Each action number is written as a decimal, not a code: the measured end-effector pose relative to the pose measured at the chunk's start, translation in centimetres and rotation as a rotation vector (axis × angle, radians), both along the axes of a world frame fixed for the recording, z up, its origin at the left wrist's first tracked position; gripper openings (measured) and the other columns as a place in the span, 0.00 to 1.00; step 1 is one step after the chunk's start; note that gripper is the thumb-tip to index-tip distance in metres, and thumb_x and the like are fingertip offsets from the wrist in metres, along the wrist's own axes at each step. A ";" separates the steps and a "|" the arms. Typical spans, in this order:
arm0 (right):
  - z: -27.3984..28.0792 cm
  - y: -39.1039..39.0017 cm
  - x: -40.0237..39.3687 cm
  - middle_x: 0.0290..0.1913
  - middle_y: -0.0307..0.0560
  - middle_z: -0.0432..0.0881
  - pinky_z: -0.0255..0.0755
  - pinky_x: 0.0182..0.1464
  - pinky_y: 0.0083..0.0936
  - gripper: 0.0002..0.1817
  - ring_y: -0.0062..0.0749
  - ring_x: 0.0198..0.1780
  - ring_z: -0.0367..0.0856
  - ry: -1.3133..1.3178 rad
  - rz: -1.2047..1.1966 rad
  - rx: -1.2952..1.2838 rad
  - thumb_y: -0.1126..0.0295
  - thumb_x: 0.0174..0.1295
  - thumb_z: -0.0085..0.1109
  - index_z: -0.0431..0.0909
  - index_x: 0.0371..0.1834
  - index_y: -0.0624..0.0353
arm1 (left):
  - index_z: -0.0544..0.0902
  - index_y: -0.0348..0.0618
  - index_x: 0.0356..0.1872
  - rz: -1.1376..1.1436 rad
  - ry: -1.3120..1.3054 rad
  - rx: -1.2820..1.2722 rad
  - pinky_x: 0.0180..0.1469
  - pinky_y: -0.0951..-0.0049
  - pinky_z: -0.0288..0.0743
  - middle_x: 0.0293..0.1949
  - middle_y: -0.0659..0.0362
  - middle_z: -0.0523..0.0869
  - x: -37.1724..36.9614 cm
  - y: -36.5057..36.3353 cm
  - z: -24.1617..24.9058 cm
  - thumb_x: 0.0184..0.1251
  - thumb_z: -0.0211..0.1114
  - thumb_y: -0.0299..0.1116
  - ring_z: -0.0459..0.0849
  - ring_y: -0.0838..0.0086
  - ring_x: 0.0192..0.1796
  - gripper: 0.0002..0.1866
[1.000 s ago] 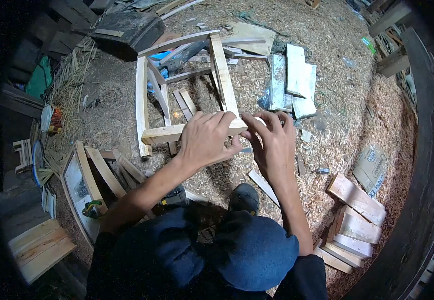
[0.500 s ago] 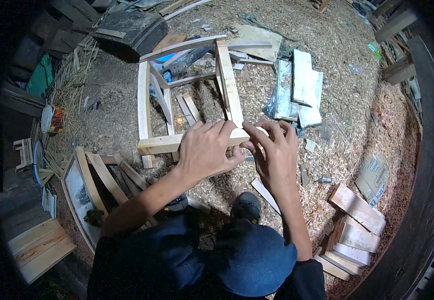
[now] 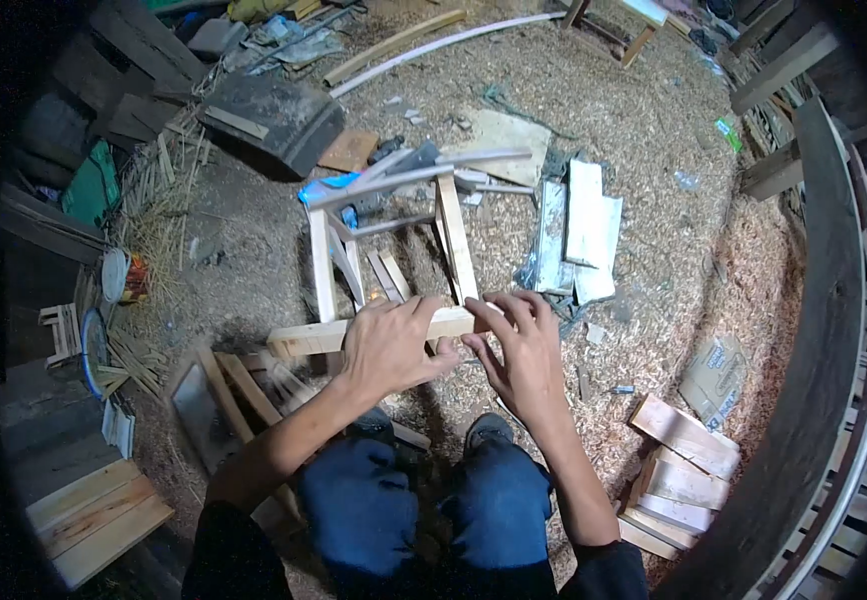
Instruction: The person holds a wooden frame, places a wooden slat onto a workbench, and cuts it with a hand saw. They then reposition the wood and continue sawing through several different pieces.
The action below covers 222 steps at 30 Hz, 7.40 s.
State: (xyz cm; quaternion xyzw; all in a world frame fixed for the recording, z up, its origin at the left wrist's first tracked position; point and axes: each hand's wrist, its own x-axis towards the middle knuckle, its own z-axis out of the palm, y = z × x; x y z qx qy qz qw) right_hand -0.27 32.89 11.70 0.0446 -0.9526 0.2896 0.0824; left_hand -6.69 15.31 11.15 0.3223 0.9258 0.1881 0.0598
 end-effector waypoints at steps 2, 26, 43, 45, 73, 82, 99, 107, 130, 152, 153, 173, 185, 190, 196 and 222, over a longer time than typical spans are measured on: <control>3.6 -0.4 -0.7 0.51 0.49 0.79 0.67 0.60 0.44 0.20 0.50 0.58 0.70 -0.015 0.017 0.023 0.65 0.58 0.67 0.80 0.54 0.54 | 0.79 0.37 0.35 -0.009 -0.004 0.033 0.36 0.58 0.79 0.27 0.48 0.84 -0.7 -0.6 3.1 0.48 0.63 0.44 0.85 0.56 0.27 0.20; 52.0 -7.5 2.6 0.46 0.48 0.78 0.65 0.57 0.44 0.24 0.49 0.55 0.71 -0.182 0.019 -0.018 0.53 0.50 0.70 0.82 0.47 0.54 | 0.80 0.38 0.33 0.178 -0.373 -0.008 0.34 0.53 0.79 0.24 0.44 0.84 4.3 -7.7 52.5 0.50 0.65 0.46 0.86 0.51 0.28 0.19; 61.5 -7.1 2.7 0.49 0.45 0.80 0.67 0.56 0.40 0.23 0.46 0.56 0.72 -0.153 0.094 -0.060 0.52 0.52 0.70 0.83 0.46 0.52 | 0.80 0.41 0.35 0.352 -0.409 -0.028 0.41 0.49 0.76 0.33 0.45 0.87 5.8 -7.9 63.2 0.50 0.67 0.45 0.86 0.48 0.37 0.18; 61.5 -5.4 1.4 0.49 0.45 0.80 0.66 0.56 0.40 0.23 0.46 0.56 0.72 -0.142 0.084 -0.065 0.51 0.52 0.70 0.83 0.46 0.52 | 0.80 0.41 0.35 0.357 -0.372 -0.031 0.41 0.49 0.76 0.33 0.45 0.87 4.7 -6.2 63.0 0.50 0.67 0.45 0.86 0.48 0.37 0.18; 58.7 -14.0 -26.3 0.44 0.44 0.81 0.67 0.51 0.40 0.23 0.45 0.51 0.74 -0.076 0.040 -0.002 0.49 0.52 0.69 0.83 0.45 0.50 | 0.83 0.41 0.46 0.386 -0.217 -0.014 0.49 0.49 0.72 0.35 0.47 0.88 -23.0 -15.0 59.8 0.48 0.70 0.52 0.86 0.49 0.39 0.28; 57.2 -31.6 -39.9 0.45 0.42 0.80 0.67 0.55 0.39 0.21 0.43 0.52 0.74 -0.129 -0.111 0.028 0.56 0.51 0.71 0.82 0.47 0.49 | 0.84 0.43 0.36 0.208 -0.253 0.037 0.44 0.52 0.76 0.30 0.46 0.87 -39.9 -31.8 57.5 0.48 0.69 0.49 0.86 0.50 0.34 0.21; 43.9 -36.7 -48.8 0.46 0.43 0.79 0.67 0.51 0.40 0.20 0.45 0.51 0.73 -0.225 -0.330 -0.056 0.55 0.53 0.68 0.81 0.47 0.49 | 0.85 0.46 0.38 0.092 -0.244 0.011 0.54 0.51 0.67 0.37 0.54 0.85 -51.6 -35.0 44.7 0.45 0.70 0.45 0.82 0.54 0.42 0.19; 18.4 -31.3 -55.6 0.46 0.44 0.78 0.67 0.52 0.40 0.20 0.46 0.52 0.73 -0.234 -0.507 -0.102 0.57 0.54 0.68 0.80 0.47 0.52 | 0.82 0.48 0.35 -0.086 -0.093 0.025 0.48 0.60 0.66 0.34 0.57 0.82 -59.8 -27.7 19.3 0.45 0.70 0.43 0.79 0.59 0.38 0.16; -16.9 -30.4 -58.5 0.50 0.46 0.78 0.66 0.57 0.41 0.20 0.49 0.57 0.70 -0.017 -0.647 0.051 0.54 0.54 0.69 0.83 0.47 0.50 | 0.85 0.51 0.39 -0.308 0.126 0.279 0.54 0.59 0.64 0.37 0.61 0.82 -64.8 -25.9 -17.4 0.45 0.68 0.45 0.75 0.62 0.48 0.18; -17.7 -32.1 -56.9 0.45 0.47 0.80 0.74 0.48 0.36 0.19 0.44 0.50 0.75 0.078 -0.756 0.043 0.56 0.51 0.71 0.84 0.44 0.52 | 0.77 0.42 0.32 -0.360 0.078 0.236 0.54 0.59 0.62 0.36 0.57 0.81 -64.1 -24.9 -17.0 0.43 0.65 0.43 0.75 0.60 0.45 0.18; -17.6 -32.0 -56.9 0.45 0.47 0.80 0.73 0.49 0.36 0.19 0.45 0.50 0.75 0.074 -0.754 0.039 0.56 0.52 0.71 0.84 0.44 0.52 | 0.77 0.42 0.32 -0.360 0.078 0.230 0.54 0.59 0.62 0.36 0.57 0.81 -64.2 -24.9 -16.9 0.43 0.65 0.43 0.75 0.60 0.45 0.18; -18.4 -32.0 -58.7 0.44 0.47 0.81 0.69 0.57 0.41 0.19 0.50 0.51 0.73 0.098 -0.691 -0.199 0.65 0.43 0.69 0.81 0.40 0.60 | 0.77 0.42 0.38 -0.505 -0.055 0.212 0.52 0.60 0.66 0.38 0.58 0.79 -66.1 -26.0 -17.0 0.50 0.68 0.37 0.75 0.60 0.49 0.15; -18.0 -31.7 -59.8 0.39 0.47 0.81 0.70 0.53 0.37 0.18 0.45 0.48 0.71 -0.020 -0.661 -0.209 0.69 0.40 0.66 0.79 0.38 0.61 | 0.78 0.45 0.39 -0.553 -0.065 0.246 0.51 0.61 0.68 0.39 0.59 0.79 -67.1 -26.5 -17.5 0.53 0.69 0.41 0.76 0.63 0.47 0.16; -19.1 -31.4 -59.5 0.38 0.49 0.81 0.68 0.54 0.40 0.19 0.49 0.46 0.71 0.067 -0.650 -0.276 0.69 0.40 0.67 0.78 0.38 0.62 | 0.79 0.45 0.41 -0.554 -0.057 0.263 0.52 0.61 0.68 0.40 0.59 0.79 -67.1 -26.5 -17.4 0.53 0.70 0.40 0.76 0.63 0.48 0.17; -18.4 -31.5 -59.9 0.34 0.48 0.79 0.67 0.49 0.39 0.18 0.47 0.44 0.70 0.010 -0.656 -0.220 0.67 0.38 0.67 0.77 0.35 0.61 | 0.79 0.45 0.42 -0.552 -0.052 0.253 0.52 0.62 0.68 0.42 0.60 0.80 -66.9 -26.5 -17.7 0.53 0.70 0.40 0.76 0.64 0.48 0.18; -17.7 -31.5 -60.4 0.26 0.48 0.75 0.61 0.45 0.35 0.22 0.44 0.32 0.71 -0.008 -0.640 -0.226 0.60 0.33 0.70 0.73 0.28 0.61 | 0.79 0.44 0.42 -0.519 -0.037 0.240 0.53 0.61 0.66 0.42 0.59 0.80 -66.3 -26.9 -17.7 0.49 0.70 0.39 0.76 0.62 0.50 0.19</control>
